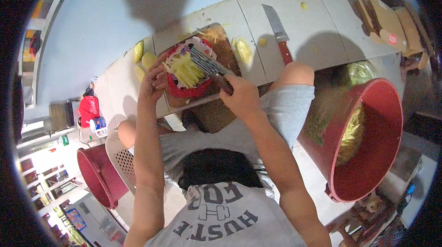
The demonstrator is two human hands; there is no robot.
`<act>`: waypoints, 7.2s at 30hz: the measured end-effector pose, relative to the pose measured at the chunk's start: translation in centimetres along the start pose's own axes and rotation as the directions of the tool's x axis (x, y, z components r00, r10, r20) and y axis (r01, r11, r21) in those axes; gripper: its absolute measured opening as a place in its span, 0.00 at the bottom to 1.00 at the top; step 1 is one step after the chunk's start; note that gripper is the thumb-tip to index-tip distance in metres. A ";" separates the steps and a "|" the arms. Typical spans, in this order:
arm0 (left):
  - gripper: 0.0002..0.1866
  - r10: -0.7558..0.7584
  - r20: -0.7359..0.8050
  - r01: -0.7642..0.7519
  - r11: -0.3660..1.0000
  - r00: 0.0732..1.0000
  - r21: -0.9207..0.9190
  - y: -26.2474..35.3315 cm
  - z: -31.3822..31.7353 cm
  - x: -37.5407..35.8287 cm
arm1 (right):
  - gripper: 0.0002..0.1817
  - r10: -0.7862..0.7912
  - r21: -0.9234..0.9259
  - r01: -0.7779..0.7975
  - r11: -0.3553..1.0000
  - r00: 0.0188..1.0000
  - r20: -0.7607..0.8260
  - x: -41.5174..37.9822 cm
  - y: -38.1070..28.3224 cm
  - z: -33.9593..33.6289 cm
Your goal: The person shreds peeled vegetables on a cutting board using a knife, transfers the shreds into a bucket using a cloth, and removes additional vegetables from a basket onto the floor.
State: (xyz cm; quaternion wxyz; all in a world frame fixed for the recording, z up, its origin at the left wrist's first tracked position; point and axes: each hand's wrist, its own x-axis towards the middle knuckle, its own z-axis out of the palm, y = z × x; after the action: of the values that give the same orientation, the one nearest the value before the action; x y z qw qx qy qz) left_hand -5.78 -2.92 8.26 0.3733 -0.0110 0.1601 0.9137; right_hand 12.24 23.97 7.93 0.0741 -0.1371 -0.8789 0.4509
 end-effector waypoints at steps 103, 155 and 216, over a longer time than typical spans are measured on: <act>0.34 -0.579 0.479 -0.453 0.202 0.660 0.868 -44.1 29.8 8.9 | 0.14 0.189 0.205 -0.138 0.969 0.948 -0.257 0.5 1.7 0.5; 0.28 0.465 -0.043 -0.135 0.343 0.884 0.930 1.4 10.5 -6.4 | 0.20 0.169 0.142 -0.142 0.980 0.965 -0.199 4.2 1.3 6.1; 0.20 0.786 -0.266 0.269 0.133 0.558 0.954 5.7 -7.3 2.0 | 0.21 0.065 0.038 -0.060 0.997 0.989 -0.136 2.9 -0.5 0.0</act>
State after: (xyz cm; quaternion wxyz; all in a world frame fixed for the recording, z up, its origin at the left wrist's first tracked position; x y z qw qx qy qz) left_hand -11.88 -7.53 2.72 -0.0176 -0.1258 0.8306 0.5422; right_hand 9.40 24.55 8.37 0.1226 -0.1940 -0.8591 0.4575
